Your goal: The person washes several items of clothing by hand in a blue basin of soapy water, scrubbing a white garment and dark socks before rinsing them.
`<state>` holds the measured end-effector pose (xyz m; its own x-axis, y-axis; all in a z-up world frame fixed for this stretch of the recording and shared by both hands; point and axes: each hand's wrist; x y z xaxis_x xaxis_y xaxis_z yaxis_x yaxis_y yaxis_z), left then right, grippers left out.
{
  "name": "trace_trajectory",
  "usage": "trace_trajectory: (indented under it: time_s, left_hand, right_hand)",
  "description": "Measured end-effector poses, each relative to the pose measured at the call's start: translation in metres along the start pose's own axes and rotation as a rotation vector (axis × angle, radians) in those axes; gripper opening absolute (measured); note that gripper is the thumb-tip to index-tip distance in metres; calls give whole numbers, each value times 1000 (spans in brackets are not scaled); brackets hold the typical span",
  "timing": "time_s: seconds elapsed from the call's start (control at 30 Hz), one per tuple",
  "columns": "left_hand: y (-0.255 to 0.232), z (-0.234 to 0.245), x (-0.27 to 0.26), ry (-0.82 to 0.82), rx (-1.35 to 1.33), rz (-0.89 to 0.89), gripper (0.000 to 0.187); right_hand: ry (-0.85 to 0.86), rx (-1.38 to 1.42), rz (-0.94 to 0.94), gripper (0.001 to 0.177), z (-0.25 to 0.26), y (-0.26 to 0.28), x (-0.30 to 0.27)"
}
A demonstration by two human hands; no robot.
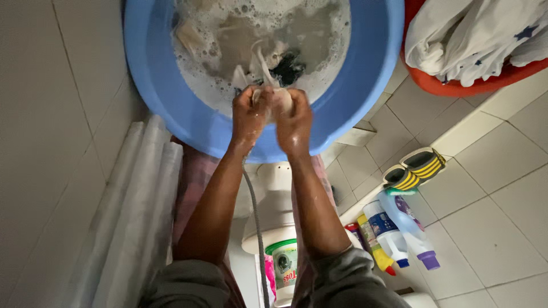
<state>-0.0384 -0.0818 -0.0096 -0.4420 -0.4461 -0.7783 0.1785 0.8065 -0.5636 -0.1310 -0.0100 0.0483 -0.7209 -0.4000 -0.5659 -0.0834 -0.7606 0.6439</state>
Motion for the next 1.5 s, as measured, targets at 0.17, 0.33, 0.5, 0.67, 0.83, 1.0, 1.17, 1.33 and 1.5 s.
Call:
trace_trajectory:
  time_s: [0.17,0.33,0.5,0.67,0.83,1.0,1.17,1.33,1.5]
  left_hand:
    - [-18,13,0,17,-160,80,35]
    - [-34,7,-2,113,-31,101,32]
    - [-28,2,2,97,45,34,40]
    - [6,17,6,-22,51,176,63]
    - [35,21,6,138,346,-114,40]
    - [41,32,20,215,311,-49,33]
    - [60,33,20,242,383,-101,27]
    - [74,38,6,297,480,-134,22]
    - [79,60,14,303,513,-177,19]
  right_hand:
    - [266,104,-143,15,6,14,10]
    - [242,330,-85,18,4,-20,17]
    - [30,332,-122,22,-8,-10,2]
    - [-74,-159,64,27,-32,-16,-15]
    - [-192,-533,442,22,-57,-46,-21]
    - [-106,-516,566,19,-60,-41,-34]
    - [-116,-555,556,20,-53,-47,-19]
    - [-162,-601,474,22,-49,-58,-11]
    - [4,-496,521,24,-49,-51,-64]
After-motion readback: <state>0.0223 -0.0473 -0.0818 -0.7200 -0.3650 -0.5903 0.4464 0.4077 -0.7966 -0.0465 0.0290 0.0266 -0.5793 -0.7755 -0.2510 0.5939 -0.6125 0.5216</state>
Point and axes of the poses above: each hand's wrist, its own x-axis towards the middle knuckle, its own z-axis out of the back of the hand, y = z × x, and after that the axes turned 10 degrees about -x, right-handed
